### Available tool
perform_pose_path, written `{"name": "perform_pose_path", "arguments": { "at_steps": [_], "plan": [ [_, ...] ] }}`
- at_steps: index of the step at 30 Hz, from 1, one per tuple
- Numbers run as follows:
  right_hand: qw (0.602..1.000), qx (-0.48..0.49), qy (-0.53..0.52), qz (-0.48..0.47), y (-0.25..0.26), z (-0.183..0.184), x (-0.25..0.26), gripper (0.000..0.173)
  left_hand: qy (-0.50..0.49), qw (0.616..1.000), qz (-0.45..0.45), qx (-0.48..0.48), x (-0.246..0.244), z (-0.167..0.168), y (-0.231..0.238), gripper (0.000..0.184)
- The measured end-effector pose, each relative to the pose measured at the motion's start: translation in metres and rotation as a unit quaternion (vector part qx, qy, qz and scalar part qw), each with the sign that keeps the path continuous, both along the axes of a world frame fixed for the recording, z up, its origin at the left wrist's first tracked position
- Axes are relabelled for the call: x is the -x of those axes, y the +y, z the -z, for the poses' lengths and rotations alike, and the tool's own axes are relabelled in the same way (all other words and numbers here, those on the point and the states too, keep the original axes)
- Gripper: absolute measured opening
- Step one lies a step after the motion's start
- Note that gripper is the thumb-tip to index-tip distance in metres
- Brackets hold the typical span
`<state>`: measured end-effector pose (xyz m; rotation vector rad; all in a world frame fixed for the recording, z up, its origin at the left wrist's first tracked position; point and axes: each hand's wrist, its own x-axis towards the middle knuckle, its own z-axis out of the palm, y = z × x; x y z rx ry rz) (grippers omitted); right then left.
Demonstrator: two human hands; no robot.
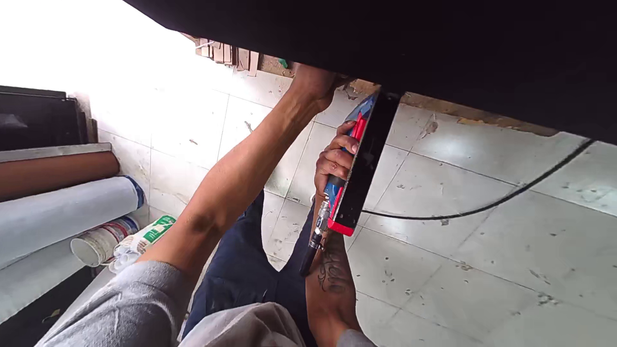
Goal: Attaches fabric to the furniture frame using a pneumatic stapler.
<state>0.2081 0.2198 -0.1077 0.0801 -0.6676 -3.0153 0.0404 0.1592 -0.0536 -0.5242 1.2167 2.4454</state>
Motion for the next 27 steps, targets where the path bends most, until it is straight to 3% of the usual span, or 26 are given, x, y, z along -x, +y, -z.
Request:
{"name": "perform_pose_path", "arguments": {
  "at_steps": [5,8,10,13,15,18,20,24,27],
  "plan": [
    [0.999,-0.034,-0.014,-0.022,-0.036,0.022,0.009,0.033,0.086,0.988,0.086,0.097,0.011,0.005,-0.020,0.023],
    [0.996,-0.051,-0.057,-0.041,-0.058,0.033,0.011,0.029,0.074,0.970,0.191,0.132,0.019,-0.002,-0.037,0.022],
    [0.997,-0.048,-0.052,-0.037,-0.070,0.029,0.017,0.029,0.065,0.965,0.215,0.136,0.025,-0.004,-0.052,0.023],
    [0.995,-0.070,-0.045,-0.052,-0.083,0.039,0.024,0.031,0.031,0.984,0.136,0.109,0.030,-0.007,-0.086,0.022],
    [0.994,-0.056,-0.059,-0.067,-0.096,0.041,0.029,0.028,-0.034,0.997,0.064,0.019,0.029,-0.009,-0.118,0.012],
    [0.997,-0.011,-0.043,-0.062,-0.118,0.031,0.040,0.029,-0.075,0.992,0.028,-0.094,0.020,-0.028,-0.180,0.026],
    [0.997,-0.013,-0.035,-0.070,-0.131,0.033,0.045,0.030,-0.027,0.989,0.033,-0.141,0.018,-0.041,-0.219,0.034],
    [0.995,-0.048,-0.023,-0.087,-0.155,0.033,0.058,0.030,-0.014,0.993,0.018,-0.114,0.028,-0.068,-0.251,0.038],
    [0.995,-0.042,-0.015,-0.092,-0.175,0.027,0.067,0.032,0.019,0.992,0.040,-0.121,0.018,-0.066,-0.268,0.038]
  ]
}}
